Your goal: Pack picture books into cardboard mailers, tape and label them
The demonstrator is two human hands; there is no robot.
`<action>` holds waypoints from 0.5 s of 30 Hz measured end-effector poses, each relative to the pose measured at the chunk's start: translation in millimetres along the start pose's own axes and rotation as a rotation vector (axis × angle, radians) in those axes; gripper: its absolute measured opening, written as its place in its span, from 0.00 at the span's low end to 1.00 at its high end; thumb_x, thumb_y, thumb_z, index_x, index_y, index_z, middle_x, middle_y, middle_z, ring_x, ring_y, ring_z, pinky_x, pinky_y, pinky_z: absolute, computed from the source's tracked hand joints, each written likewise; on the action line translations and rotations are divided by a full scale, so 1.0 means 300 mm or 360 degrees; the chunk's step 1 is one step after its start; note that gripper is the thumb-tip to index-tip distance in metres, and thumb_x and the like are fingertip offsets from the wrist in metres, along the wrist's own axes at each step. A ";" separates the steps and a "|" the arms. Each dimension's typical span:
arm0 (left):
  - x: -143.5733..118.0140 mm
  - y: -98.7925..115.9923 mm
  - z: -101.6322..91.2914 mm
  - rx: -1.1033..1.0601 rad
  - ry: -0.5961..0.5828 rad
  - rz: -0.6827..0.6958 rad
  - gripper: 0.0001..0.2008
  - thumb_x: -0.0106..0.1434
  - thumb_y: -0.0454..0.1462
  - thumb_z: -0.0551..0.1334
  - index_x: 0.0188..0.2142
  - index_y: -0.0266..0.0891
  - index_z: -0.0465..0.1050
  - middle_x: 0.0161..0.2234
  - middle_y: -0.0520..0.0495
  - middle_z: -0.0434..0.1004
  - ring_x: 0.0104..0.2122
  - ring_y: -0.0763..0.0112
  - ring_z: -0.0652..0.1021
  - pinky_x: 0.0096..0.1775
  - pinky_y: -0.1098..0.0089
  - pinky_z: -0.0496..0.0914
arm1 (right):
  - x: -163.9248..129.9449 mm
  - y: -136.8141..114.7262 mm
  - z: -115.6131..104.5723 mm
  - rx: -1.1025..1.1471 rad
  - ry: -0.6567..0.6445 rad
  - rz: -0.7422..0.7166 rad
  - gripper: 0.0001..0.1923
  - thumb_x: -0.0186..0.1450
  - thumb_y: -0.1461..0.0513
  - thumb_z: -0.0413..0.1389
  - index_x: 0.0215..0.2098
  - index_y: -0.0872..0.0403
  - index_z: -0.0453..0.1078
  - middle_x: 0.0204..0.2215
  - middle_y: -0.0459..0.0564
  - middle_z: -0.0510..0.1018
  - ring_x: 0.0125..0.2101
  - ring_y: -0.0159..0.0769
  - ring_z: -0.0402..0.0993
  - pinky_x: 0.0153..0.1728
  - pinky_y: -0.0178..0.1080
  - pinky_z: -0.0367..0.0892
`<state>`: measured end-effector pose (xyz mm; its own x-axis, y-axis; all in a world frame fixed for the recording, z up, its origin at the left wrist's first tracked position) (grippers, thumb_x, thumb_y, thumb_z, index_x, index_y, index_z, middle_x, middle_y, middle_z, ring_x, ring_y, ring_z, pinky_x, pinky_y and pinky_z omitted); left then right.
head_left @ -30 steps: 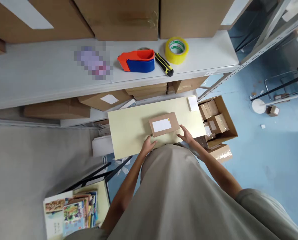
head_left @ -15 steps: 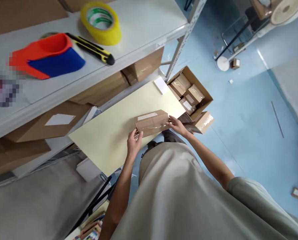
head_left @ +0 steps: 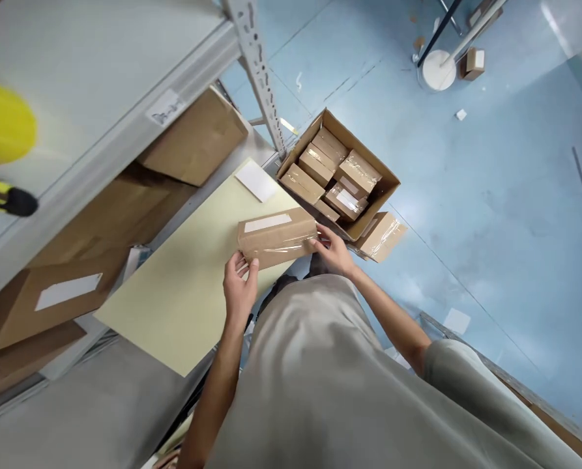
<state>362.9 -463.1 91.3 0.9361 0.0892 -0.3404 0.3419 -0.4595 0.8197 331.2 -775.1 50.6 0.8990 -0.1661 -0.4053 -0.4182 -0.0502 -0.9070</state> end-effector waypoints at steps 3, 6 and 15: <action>0.071 0.176 0.243 0.0044 -0.0143 0.0134 0.28 0.74 0.47 0.68 0.67 0.39 0.72 0.66 0.32 0.78 0.63 0.52 0.82 0.66 0.52 0.79 | 0.075 0.002 -0.226 0.0088 0.0221 0.0003 0.45 0.68 0.33 0.65 0.72 0.51 0.74 0.70 0.58 0.80 0.66 0.53 0.79 0.70 0.54 0.73; 0.171 0.321 0.492 0.0212 -0.0280 0.0321 0.27 0.72 0.43 0.69 0.68 0.40 0.73 0.66 0.32 0.74 0.64 0.51 0.81 0.68 0.52 0.76 | 0.114 0.046 -0.407 0.0210 0.0381 0.0046 0.46 0.67 0.33 0.65 0.72 0.51 0.74 0.70 0.59 0.79 0.68 0.53 0.77 0.73 0.54 0.70; 0.432 0.501 1.133 0.0691 -0.0986 0.0385 0.34 0.75 0.36 0.64 0.76 0.24 0.64 0.77 0.24 0.64 0.78 0.46 0.66 0.80 0.53 0.58 | 0.201 0.343 -0.754 0.0045 0.0755 0.0435 0.34 0.69 0.38 0.58 0.58 0.56 0.76 0.56 0.62 0.86 0.58 0.49 0.80 0.61 0.48 0.76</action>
<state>507.3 -820.9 13.9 0.7199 -0.5067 -0.4744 -0.0476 -0.7180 0.6945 312.8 -1012.9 -41.1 0.5981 -0.5955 -0.5363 -0.6186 0.0824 -0.7814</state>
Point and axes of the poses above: each hand's wrist, its own x-axis towards the middle knuckle, its own z-axis out of the palm, y = z × x, the point moved 8 cm from there along x, towards the middle knuckle
